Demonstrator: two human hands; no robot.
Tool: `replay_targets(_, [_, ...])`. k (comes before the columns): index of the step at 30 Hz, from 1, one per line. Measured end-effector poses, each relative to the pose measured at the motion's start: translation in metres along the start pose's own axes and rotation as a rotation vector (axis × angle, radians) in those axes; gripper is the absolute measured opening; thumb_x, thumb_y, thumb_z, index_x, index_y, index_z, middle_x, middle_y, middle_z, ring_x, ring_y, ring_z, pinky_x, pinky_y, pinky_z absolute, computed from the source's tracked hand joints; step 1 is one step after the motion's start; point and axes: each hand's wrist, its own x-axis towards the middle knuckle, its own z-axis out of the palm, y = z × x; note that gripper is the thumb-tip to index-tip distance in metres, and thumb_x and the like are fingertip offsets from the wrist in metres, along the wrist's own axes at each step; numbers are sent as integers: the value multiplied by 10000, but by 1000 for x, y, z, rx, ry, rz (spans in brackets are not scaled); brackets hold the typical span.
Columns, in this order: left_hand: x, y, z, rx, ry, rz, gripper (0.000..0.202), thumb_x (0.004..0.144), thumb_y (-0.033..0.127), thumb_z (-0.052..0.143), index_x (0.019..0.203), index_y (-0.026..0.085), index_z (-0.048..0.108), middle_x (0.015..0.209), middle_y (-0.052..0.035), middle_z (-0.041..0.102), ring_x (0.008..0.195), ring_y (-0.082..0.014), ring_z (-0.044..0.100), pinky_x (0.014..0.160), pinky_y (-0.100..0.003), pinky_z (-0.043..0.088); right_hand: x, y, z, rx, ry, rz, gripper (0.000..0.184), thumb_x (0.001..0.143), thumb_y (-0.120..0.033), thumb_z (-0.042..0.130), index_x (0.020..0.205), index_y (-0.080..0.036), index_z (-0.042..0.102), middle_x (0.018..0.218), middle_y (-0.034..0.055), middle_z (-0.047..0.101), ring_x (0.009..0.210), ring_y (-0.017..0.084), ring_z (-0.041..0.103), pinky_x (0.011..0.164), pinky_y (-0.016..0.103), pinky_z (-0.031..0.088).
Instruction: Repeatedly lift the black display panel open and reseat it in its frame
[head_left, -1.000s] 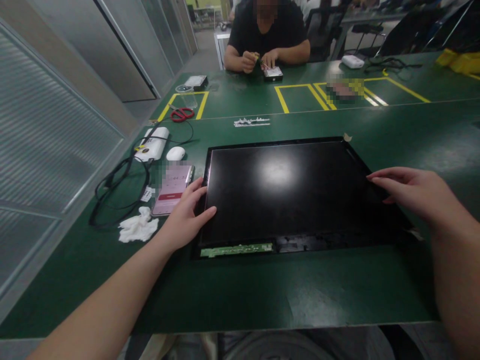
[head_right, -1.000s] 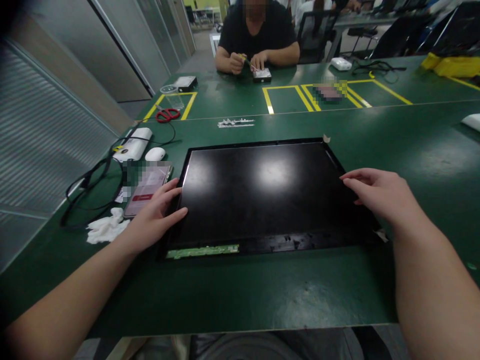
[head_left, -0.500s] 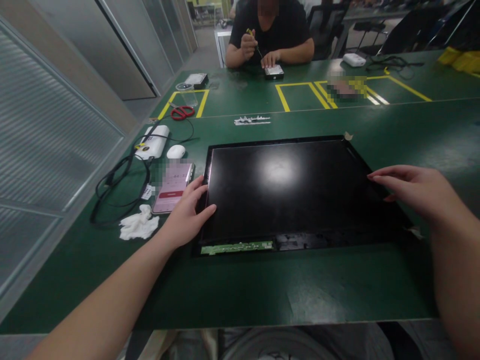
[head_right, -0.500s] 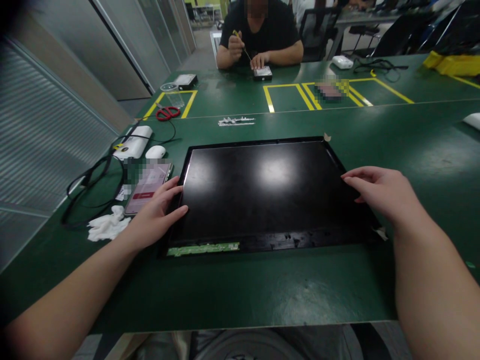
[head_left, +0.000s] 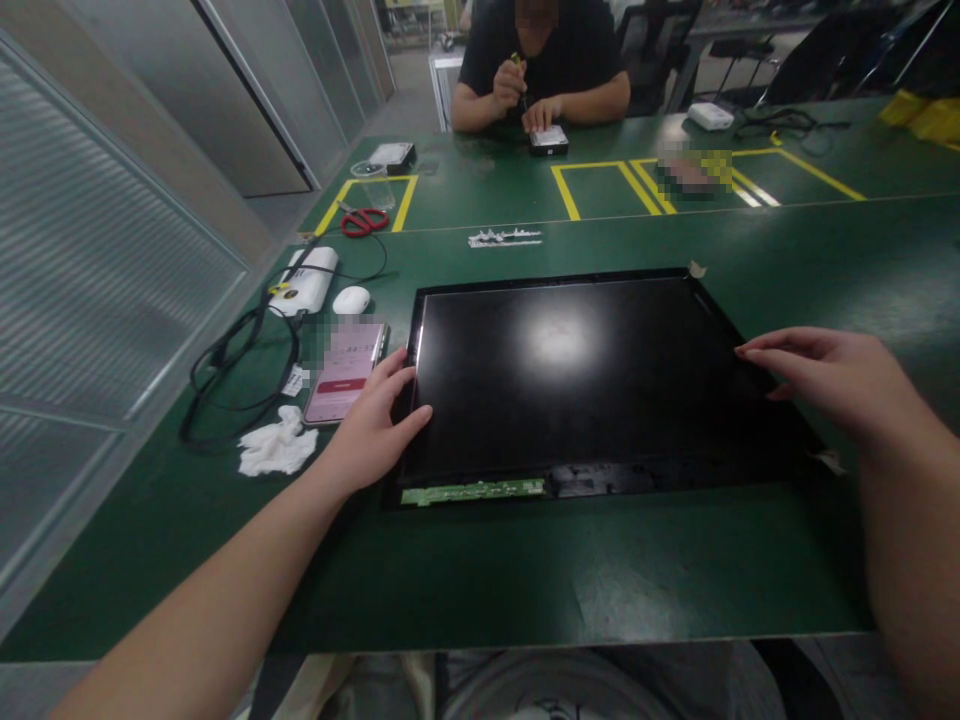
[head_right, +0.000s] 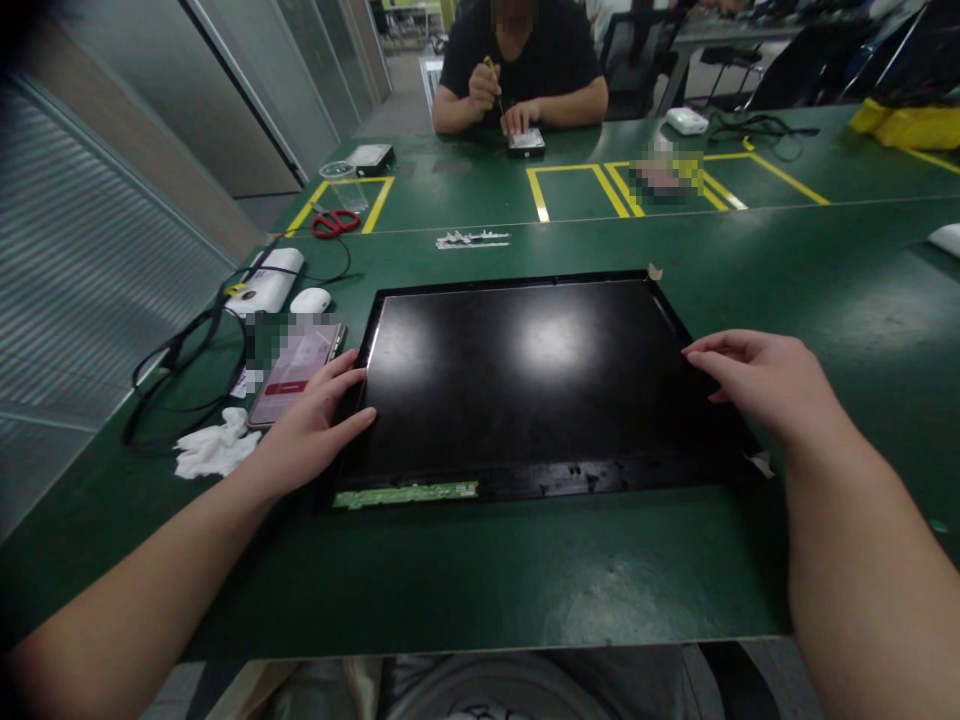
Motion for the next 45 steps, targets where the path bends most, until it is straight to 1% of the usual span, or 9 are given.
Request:
replay_targets(5, [0, -1, 1, -10, 17, 8, 532, 936, 439, 657, 1413, 203, 660, 1759, -178, 425, 1643, -406, 370, 1342, -639, 281, 0, 0, 0, 30, 2, 1, 356, 629, -468, 757, 870, -210, 806, 897, 65, 799, 530, 167, 624, 535, 331, 515])
replay_targets(10, [-1, 0, 1, 19, 14, 6, 569, 936, 450, 651, 1434, 174, 657, 1762, -195, 414, 1641, -411, 372, 1346, -626, 281, 0, -1, 0, 33, 17, -11, 343, 603, -460, 760, 837, -211, 799, 849, 64, 792, 500, 163, 603, 500, 322, 497])
replay_targets(15, [-1, -2, 1, 10, 34, 25, 638, 930, 426, 666, 1517, 185, 599, 1764, -174, 428, 1642, -387, 376, 1351, -618, 269, 2, 2, -1, 35, 6, -14, 335, 620, -459, 760, 845, -214, 794, 877, 75, 793, 539, 162, 612, 504, 313, 502])
replay_targets(20, [-1, -2, 1, 18, 37, 21, 685, 926, 434, 655, 1538, 135, 579, 1758, -213, 421, 1639, -394, 380, 1349, -602, 280, -3, -4, -2, 32, 6, 16, 305, 632, -439, 752, 841, -220, 790, 881, 63, 785, 524, 160, 610, 518, 324, 503])
replay_targets(27, [1, -3, 2, -5, 45, 30, 683, 916, 424, 652, 1533, 138, 587, 1750, -211, 435, 1628, -376, 406, 1339, -586, 315, -1, -2, -1, 45, 19, 27, 350, 612, -470, 782, 840, -206, 804, 895, 66, 787, 548, 150, 613, 505, 298, 491])
replay_targets(31, [0, -2, 2, -4, 37, 26, 687, 923, 423, 645, 1545, 136, 585, 1758, -212, 424, 1631, -370, 402, 1341, -589, 307, -2, -3, 0, 93, 23, 17, 319, 594, -445, 785, 800, -202, 798, 877, 79, 780, 593, 159, 614, 481, 283, 492])
replay_targets(37, [2, -1, 1, 22, 42, 28, 674, 922, 390, 622, 1545, 134, 595, 1745, -202, 450, 1626, -380, 410, 1348, -602, 289, -10, -14, 1, 124, 51, 71, 270, 570, -386, 804, 763, -198, 793, 868, 59, 766, 589, 132, 587, 475, 256, 493])
replay_targets(41, [1, -1, 0, 18, 33, 28, 667, 936, 383, 613, 1551, 126, 589, 1748, -209, 440, 1629, -388, 402, 1338, -607, 310, -8, -12, 0, 136, 44, 69, 270, 560, -377, 824, 761, -200, 791, 875, 57, 763, 619, 141, 595, 475, 252, 504])
replay_targets(45, [-1, 1, 0, 31, 23, 42, 641, 973, 400, 604, 1569, 166, 578, 1755, -197, 426, 1632, -385, 397, 1332, -621, 308, -8, -10, 0, 134, 43, 63, 277, 587, -393, 817, 784, -200, 793, 894, 66, 767, 625, 142, 595, 471, 252, 502])
